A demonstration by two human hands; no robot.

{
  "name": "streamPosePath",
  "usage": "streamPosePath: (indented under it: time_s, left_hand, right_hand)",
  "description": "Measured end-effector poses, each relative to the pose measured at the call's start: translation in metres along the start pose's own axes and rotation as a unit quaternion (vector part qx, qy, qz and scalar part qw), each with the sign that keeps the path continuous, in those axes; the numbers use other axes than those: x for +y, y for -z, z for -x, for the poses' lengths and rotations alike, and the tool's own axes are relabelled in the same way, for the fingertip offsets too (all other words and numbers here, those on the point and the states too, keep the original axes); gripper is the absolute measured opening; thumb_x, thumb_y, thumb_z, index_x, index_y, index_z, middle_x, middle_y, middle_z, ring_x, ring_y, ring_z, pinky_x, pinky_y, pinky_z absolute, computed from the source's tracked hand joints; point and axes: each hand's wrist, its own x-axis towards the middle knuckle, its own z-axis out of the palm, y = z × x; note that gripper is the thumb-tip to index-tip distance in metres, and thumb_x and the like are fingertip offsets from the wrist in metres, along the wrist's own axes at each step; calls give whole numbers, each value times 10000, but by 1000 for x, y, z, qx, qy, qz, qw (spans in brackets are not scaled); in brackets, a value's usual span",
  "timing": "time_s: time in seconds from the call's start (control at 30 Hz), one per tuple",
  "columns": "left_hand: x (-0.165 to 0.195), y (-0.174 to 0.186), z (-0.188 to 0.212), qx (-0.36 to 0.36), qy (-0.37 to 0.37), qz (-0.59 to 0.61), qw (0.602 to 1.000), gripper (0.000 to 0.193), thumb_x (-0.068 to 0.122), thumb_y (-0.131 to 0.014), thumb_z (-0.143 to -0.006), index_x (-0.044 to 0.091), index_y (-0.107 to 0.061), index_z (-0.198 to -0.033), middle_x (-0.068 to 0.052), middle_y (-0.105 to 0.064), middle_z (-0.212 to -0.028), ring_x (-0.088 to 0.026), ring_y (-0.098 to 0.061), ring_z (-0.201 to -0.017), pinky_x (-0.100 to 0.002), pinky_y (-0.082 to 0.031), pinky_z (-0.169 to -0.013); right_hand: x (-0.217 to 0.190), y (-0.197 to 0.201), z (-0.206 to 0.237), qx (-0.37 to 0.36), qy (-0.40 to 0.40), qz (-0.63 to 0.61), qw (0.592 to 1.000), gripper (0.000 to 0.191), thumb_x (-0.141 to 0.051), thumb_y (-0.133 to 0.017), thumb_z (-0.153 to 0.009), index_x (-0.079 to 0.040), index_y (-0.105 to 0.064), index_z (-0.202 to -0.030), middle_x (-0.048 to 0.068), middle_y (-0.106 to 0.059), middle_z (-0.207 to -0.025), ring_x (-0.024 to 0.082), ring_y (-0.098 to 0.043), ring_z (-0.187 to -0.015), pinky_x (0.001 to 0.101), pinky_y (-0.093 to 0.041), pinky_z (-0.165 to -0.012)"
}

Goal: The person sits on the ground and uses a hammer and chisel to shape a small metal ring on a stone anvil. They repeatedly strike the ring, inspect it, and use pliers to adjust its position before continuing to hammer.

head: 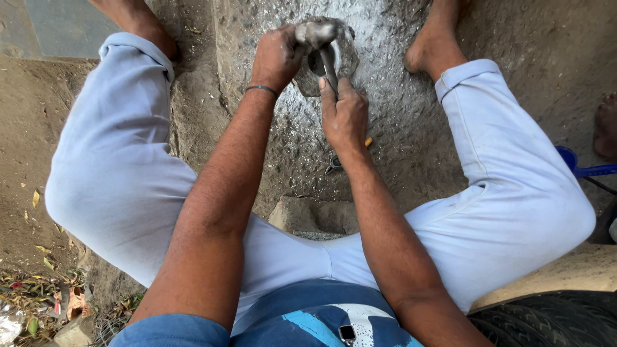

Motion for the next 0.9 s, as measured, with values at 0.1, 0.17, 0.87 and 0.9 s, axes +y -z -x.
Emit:
streamPosePath:
  time_s: [0.1, 0.17, 0.87, 0.9]
  left_hand:
    - [0, 2, 2, -10, -1, -26, 1000, 56, 137, -781, -926, 94, -790, -962, -109, -788, -963, -233, -766, -794, -373, -634, -743]
    - [1, 4, 3, 14, -37, -15, 999, 106, 147, -791, -930, 70, -778, -1002, -142, -777, -984, -278, -756, -807, -399, -624, -746]
    - [5, 1, -15, 16, 6, 10, 1000, 186, 241, -744, -970, 62, -793, -969, -132, -790, -834, -216, -770, -693, -362, -638, -656]
    - [5, 1, -16, 23, -25, -10, 999, 194, 236, -749, -981, 48, -795, -967, -148, -787, -825, -223, -760, -678, -372, -631, -639]
  right_hand:
    - [-4, 12, 1, 6, 30, -5, 1000, 335, -359, -547, -1099, -101, -616, -897, -45, -490, -577, 73, -451, -445, 274, -366, -370]
    - [-7, 19, 1, 33, 87, -39, 995, 334, -352, -534, -1124, -97, -614, -924, -42, -494, -595, 70, -469, -463, 278, -384, -396]
    - [-20, 33, -12, 75, 63, -107, 990, 388, -379, -562, -1117, -85, -615, -869, -5, -560, -659, 89, -541, -566, 310, -402, -493]
    - [-17, 32, -12, 76, 57, -116, 989, 394, -388, -556, -1116, -86, -622, -871, -7, -570, -671, 87, -549, -582, 308, -409, -502]
